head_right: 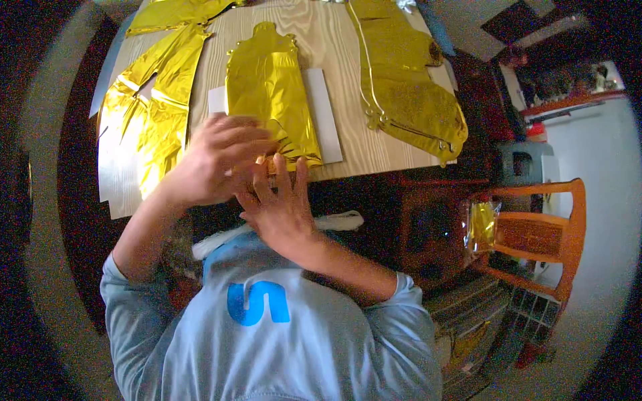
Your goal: Folding gold foil balloons over cardboard inserts on a wooden table.
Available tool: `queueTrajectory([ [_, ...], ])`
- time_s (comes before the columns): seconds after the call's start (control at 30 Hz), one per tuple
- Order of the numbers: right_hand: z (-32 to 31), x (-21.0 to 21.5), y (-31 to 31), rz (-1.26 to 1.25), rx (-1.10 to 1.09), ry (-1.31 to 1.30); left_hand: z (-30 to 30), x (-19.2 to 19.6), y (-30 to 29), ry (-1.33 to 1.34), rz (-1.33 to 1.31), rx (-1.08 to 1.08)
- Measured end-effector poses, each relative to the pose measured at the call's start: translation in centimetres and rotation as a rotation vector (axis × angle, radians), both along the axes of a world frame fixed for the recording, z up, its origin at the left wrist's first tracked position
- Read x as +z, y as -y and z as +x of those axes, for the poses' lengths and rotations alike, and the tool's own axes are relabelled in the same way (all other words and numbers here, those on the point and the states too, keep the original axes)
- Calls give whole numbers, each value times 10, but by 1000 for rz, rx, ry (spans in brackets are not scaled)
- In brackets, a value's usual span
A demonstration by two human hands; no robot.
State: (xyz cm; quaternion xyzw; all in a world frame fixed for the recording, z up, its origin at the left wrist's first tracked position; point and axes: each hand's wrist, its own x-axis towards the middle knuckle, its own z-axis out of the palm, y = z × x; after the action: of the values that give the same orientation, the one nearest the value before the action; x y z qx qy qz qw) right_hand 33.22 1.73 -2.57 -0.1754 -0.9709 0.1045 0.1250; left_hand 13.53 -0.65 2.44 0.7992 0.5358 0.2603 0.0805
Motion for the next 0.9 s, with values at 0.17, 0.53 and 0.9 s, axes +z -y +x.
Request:
queueTrajectory([
  [0.17,2,-9,-2,41,-27,-76,14,-38,-55,-93,-143,-284],
  [0.53,1,5,0,-12,-1,27,-124,-44,-122,-785,6,275],
  [0.9,26,48,-66,-68,-169,-245,29,-24,-4,115,-35,352],
])
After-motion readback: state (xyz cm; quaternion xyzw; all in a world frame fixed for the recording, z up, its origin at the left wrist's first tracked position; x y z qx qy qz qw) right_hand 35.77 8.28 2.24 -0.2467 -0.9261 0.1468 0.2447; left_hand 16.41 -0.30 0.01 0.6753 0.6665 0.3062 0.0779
